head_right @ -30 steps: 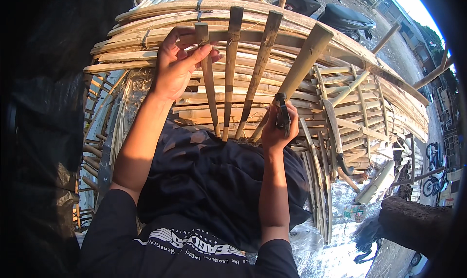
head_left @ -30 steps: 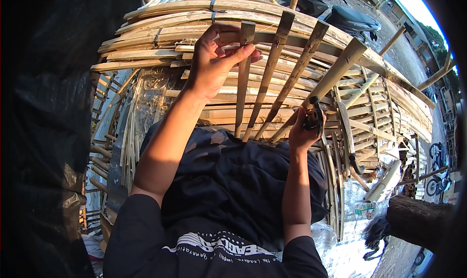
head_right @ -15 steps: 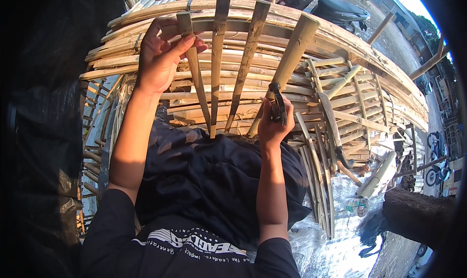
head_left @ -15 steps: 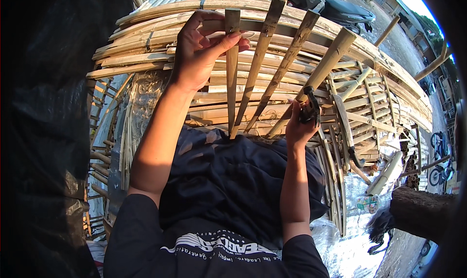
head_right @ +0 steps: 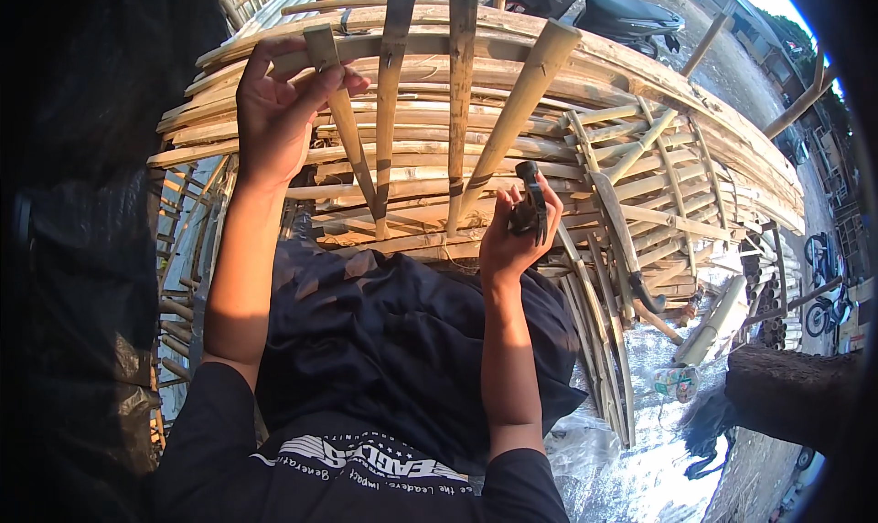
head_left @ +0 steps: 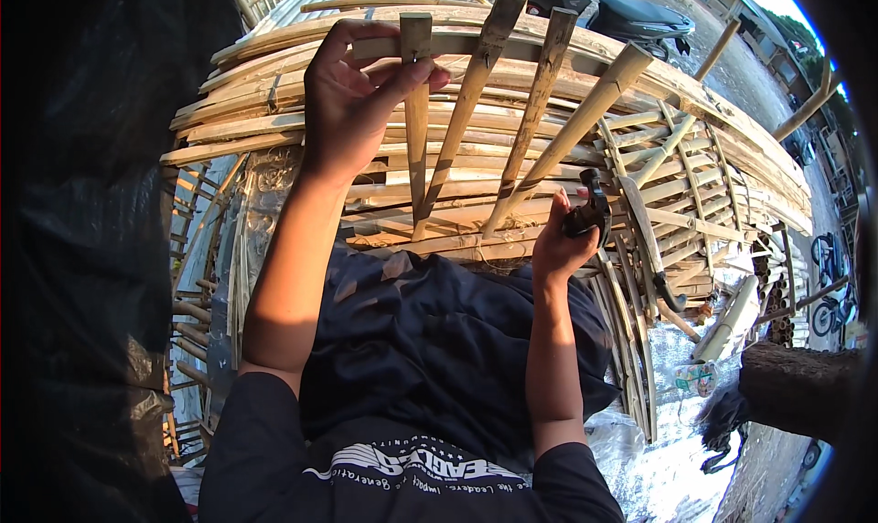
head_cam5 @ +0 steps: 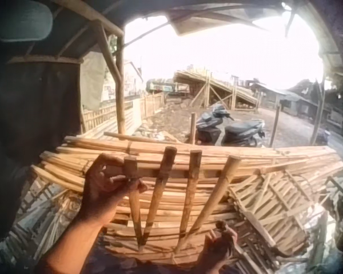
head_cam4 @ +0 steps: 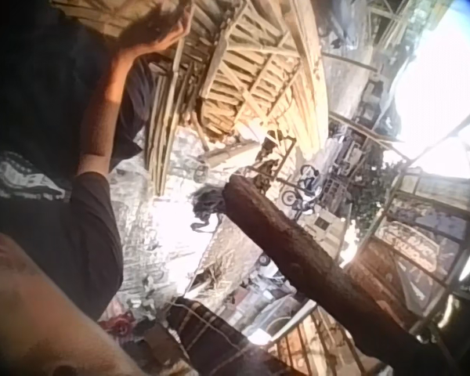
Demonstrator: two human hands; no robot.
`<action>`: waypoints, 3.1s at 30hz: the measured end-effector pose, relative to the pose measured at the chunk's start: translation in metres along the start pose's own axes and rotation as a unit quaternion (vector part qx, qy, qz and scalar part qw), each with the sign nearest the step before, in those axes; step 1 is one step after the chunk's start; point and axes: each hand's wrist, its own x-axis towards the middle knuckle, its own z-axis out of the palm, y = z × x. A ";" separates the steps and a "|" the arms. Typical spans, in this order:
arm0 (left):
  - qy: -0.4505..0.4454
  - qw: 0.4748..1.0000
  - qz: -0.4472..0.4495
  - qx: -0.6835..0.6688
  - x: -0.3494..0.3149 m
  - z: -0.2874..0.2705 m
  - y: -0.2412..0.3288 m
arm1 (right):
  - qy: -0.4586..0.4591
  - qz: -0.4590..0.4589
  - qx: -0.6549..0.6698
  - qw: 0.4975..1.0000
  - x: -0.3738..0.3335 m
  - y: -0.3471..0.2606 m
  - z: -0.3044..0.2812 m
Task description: The person constructs a bamboo lattice by arranging strips, using a hammer to secure them with small fasteners, and lifting the assembly to check the joints.
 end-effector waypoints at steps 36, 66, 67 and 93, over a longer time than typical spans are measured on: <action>0.016 0.999 -0.022 -0.027 -0.043 -0.042 0.035 | -0.478 -0.112 -0.266 0.829 0.196 -0.195 0.013; -0.035 0.998 -0.039 0.020 0.034 -0.078 0.049 | -0.281 -0.188 -0.357 0.871 0.225 -0.237 0.044; -0.024 0.998 -0.049 0.039 0.037 -0.081 0.049 | -0.281 -0.187 -0.355 0.872 0.220 -0.237 0.044; -0.073 0.993 -0.060 0.065 0.052 -0.096 0.048 | -0.221 -0.199 -0.262 0.918 0.201 -0.203 0.043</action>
